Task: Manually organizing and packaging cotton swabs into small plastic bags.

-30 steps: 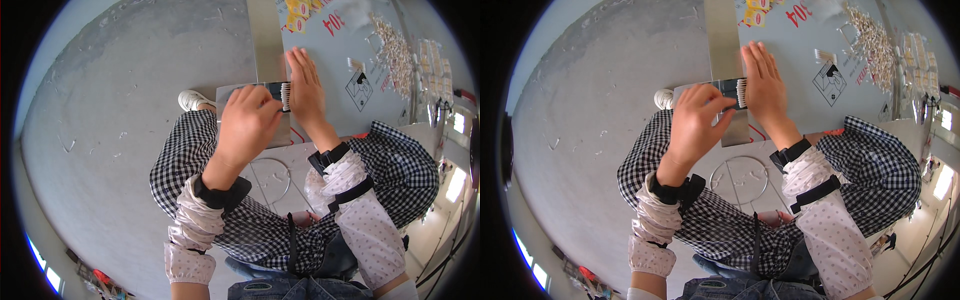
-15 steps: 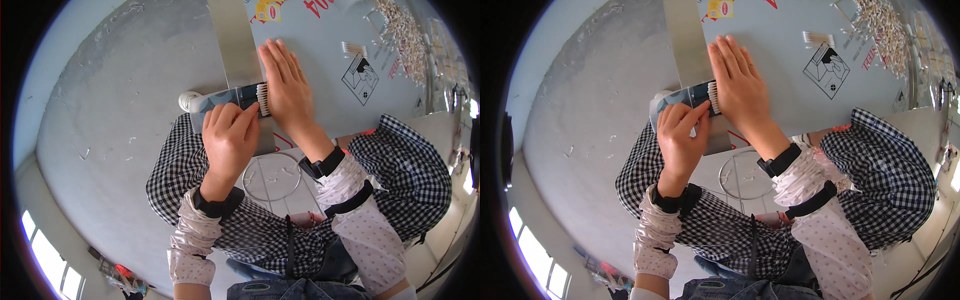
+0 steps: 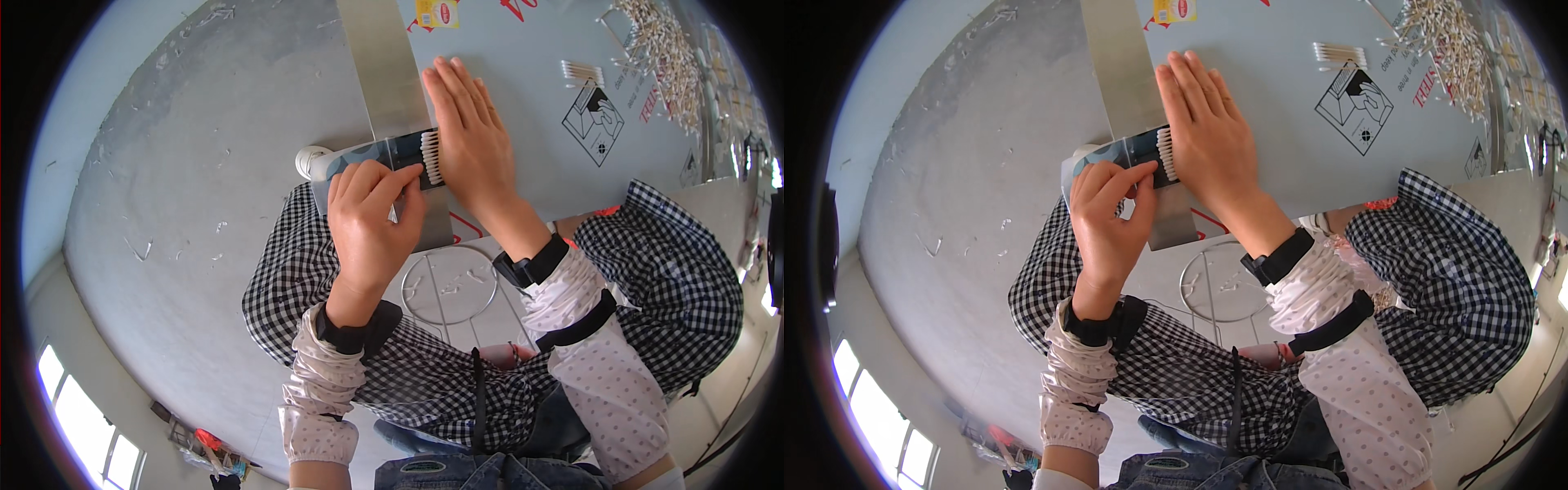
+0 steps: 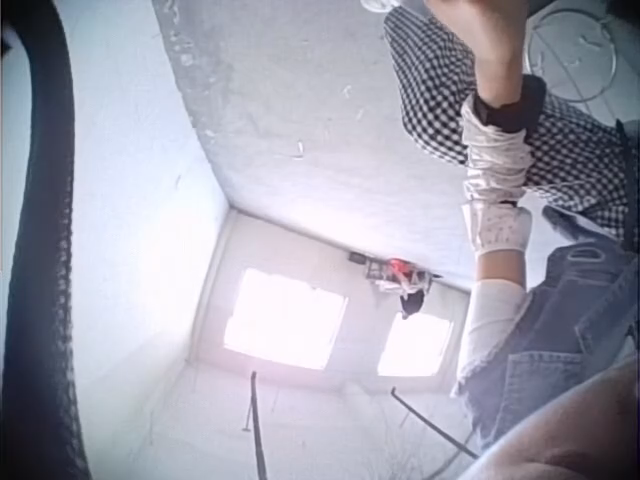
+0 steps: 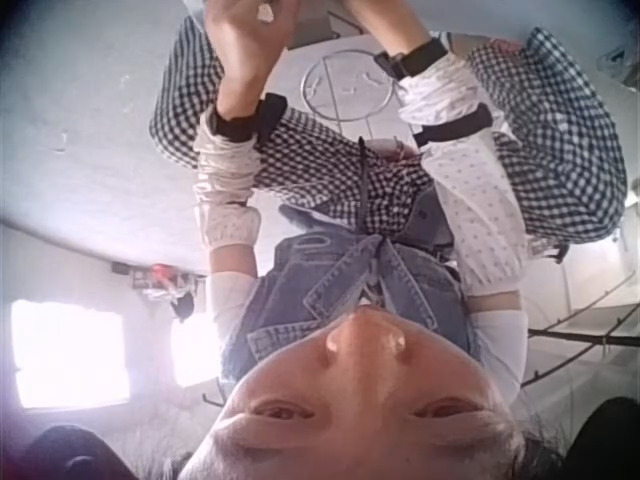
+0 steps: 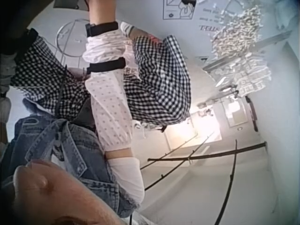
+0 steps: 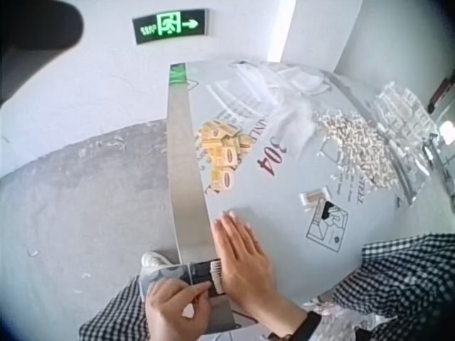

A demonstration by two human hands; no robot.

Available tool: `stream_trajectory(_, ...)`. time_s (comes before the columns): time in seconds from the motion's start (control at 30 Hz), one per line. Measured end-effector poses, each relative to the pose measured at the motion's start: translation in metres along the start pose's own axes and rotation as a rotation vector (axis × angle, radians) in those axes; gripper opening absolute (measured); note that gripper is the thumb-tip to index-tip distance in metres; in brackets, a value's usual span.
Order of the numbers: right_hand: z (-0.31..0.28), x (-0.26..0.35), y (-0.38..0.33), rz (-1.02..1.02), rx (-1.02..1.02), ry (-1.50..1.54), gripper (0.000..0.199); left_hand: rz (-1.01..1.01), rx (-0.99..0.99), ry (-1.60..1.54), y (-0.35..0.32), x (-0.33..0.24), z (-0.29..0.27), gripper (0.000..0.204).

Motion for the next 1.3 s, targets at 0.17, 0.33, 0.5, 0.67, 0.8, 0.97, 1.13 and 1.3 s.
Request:
stream_trajectory(0.17, 0.000, 0.000, 0.000, -0.001, -0.005, -0.013, 0.046, 0.013, 0.010, 0.035, 0.001, -0.001, 0.003, 0.016)
stream_trajectory(0.33, -0.001, 0.002, 0.001, -0.003, -0.005, -0.020, 0.046, 0.022, 0.012, 0.026, 0.001, -0.001, 0.004, 0.017)
stream_trajectory(0.5, 0.001, 0.002, 0.000, -0.005, -0.001, -0.023, 0.046, 0.024, 0.011, 0.006, 0.003, 0.001, 0.003, 0.014)
stream_trajectory(0.67, -0.001, 0.001, 0.001, 0.005, 0.013, 0.001, 0.045, 0.010, -0.020, 0.050, 0.011, 0.000, 0.000, 0.017)
stream_trajectory(0.8, -0.014, -0.007, -0.003, 0.047, -0.133, 0.234, 0.039, 0.011, -0.006, 0.047, 0.014, -0.002, 0.001, 0.023)
stream_trajectory(0.97, -0.060, -0.059, -0.041, 0.337, -0.368, 0.461, 0.032, 0.050, 0.003, 0.119, 0.015, -0.015, 0.003, 0.038)
stream_trajectory(1.13, -0.062, -0.070, -0.065, 0.472, -0.210, 0.564, 0.030, 0.047, 0.220, 0.260, -0.010, -0.027, 0.045, 0.098)
stream_trajectory(1.3, -0.059, -0.052, -0.051, 0.311, -0.135, 0.540, 0.030, 0.057, 0.176, 0.465, -0.017, -0.024, 0.065, 0.111)
Point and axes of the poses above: each hand's wrist, its own y-axis towards the middle knuckle, its own z-axis out of the palm, x = y × z, the point moved 10 cm from there along y, towards the middle knuckle, and after that the axes turned 10 degrees about -z, right-handed, at the moved point
